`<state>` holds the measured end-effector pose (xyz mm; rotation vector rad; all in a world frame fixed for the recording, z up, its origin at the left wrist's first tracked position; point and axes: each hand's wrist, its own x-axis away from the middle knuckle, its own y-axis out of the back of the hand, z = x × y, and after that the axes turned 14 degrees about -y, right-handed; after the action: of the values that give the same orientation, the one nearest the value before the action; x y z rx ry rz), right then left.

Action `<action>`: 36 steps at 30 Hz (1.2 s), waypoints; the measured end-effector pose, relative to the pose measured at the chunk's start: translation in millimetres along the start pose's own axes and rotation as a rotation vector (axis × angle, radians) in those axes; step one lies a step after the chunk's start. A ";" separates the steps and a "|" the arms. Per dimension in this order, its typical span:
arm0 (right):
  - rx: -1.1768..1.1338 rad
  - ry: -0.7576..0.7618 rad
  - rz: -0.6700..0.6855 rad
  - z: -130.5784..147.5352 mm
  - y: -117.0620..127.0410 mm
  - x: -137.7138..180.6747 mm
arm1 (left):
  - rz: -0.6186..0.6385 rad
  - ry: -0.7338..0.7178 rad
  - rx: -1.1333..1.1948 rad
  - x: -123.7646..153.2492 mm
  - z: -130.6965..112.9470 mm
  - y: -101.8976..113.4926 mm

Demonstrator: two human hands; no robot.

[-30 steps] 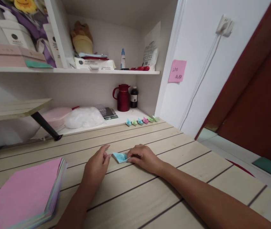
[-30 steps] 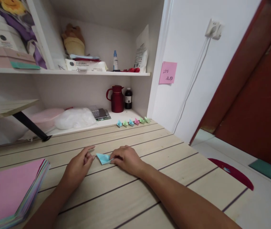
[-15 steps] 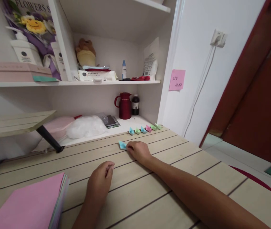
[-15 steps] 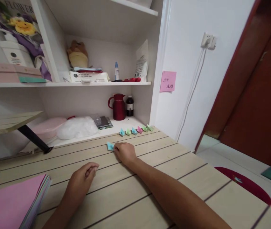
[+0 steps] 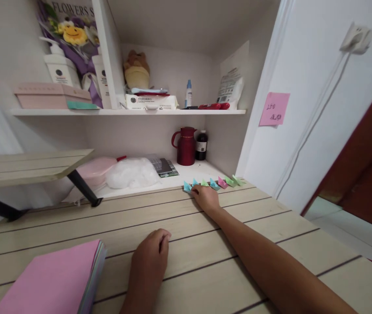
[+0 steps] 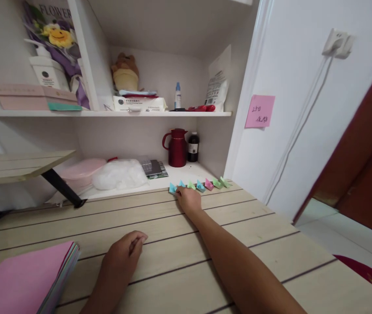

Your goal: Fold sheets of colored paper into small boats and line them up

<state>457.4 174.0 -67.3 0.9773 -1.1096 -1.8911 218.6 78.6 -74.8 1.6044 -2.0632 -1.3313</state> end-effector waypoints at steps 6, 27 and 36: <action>-0.043 0.004 0.009 -0.4 -6.1 -3.8 | 0.036 0.013 -0.076 0.5 -1.5 -1.6; -0.036 -0.053 -0.037 40.1 -2.6 2.6 | 0.053 -0.036 -0.163 1.4 -2.5 -3.8; 0.040 -0.087 -0.058 22.5 -0.8 -0.6 | 0.064 -0.036 -0.154 1.7 -1.3 -4.2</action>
<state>438.0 182.8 -60.2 0.9662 -1.1853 -1.9816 221.6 76.4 -77.8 1.4489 -1.9612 -1.4679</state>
